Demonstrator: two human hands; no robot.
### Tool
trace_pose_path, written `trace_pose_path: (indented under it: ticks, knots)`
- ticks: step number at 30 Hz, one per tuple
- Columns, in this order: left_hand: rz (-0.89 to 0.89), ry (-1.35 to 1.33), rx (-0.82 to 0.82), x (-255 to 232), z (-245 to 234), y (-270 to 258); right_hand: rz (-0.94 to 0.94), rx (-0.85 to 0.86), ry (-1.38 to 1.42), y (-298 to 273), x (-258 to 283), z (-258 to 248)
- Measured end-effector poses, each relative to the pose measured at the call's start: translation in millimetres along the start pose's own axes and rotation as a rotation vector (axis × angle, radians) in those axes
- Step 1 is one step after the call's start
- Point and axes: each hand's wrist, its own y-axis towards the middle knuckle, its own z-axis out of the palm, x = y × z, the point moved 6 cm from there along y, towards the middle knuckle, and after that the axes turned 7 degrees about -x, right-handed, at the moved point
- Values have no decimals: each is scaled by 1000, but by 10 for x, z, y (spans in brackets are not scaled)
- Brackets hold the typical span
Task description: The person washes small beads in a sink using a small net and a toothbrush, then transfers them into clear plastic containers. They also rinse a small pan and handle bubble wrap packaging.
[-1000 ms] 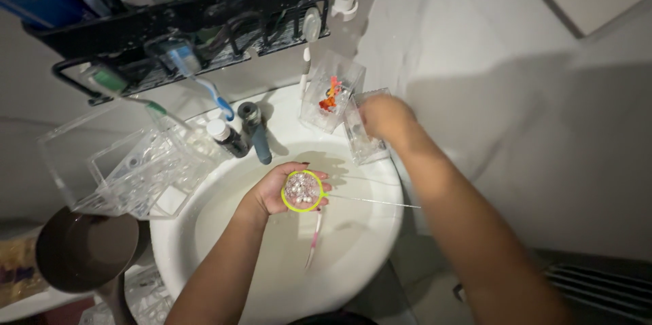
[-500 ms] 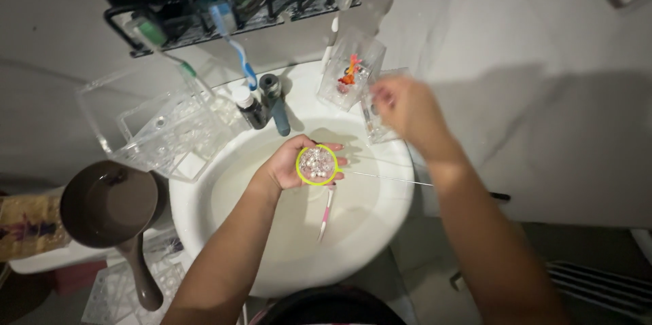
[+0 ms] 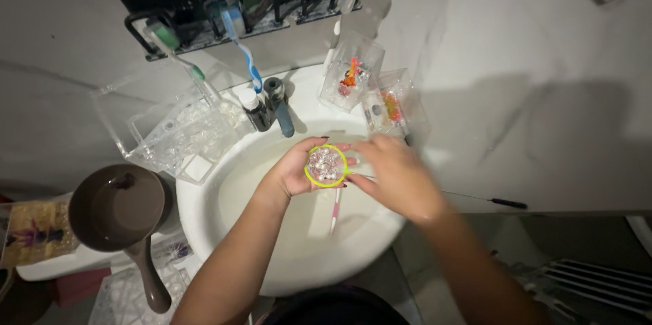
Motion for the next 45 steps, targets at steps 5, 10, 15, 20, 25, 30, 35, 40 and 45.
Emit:
trace_pose_path:
  ticks: [5, 10, 15, 20, 25, 30, 35, 40, 45]
  knots:
    - [-17, 77, 50, -193, 462, 135, 126, 152, 104, -252, -385, -420]
    - [89, 4, 133, -459, 1021, 621, 545, 115, 49, -439, -717, -875]
    - [163, 83, 50, -569, 1253, 1056, 508, 29, -288, -303, -738, -1135]
    - [328, 172, -45, -719, 1212, 1474, 734, 76, -373, -75, -954, -1019]
    - [555, 64, -210, -976, 962, 1566, 555, 34, -448, 196, -950, -752]
    - [550, 88, -314, -1010, 833, 1356, 594, 182, -521, 372, -1088, -518]
    - [568, 107, -321, -972, 852, 1111, 496, 178, -616, 468, -1065, -487]
    - [607, 211, -304, -997, 933, 1030, 424, 191, -693, 368, -1005, -620]
    - [619, 295, -308, -968, 979, 1044, 377, 206, -714, 341, -1011, -656]
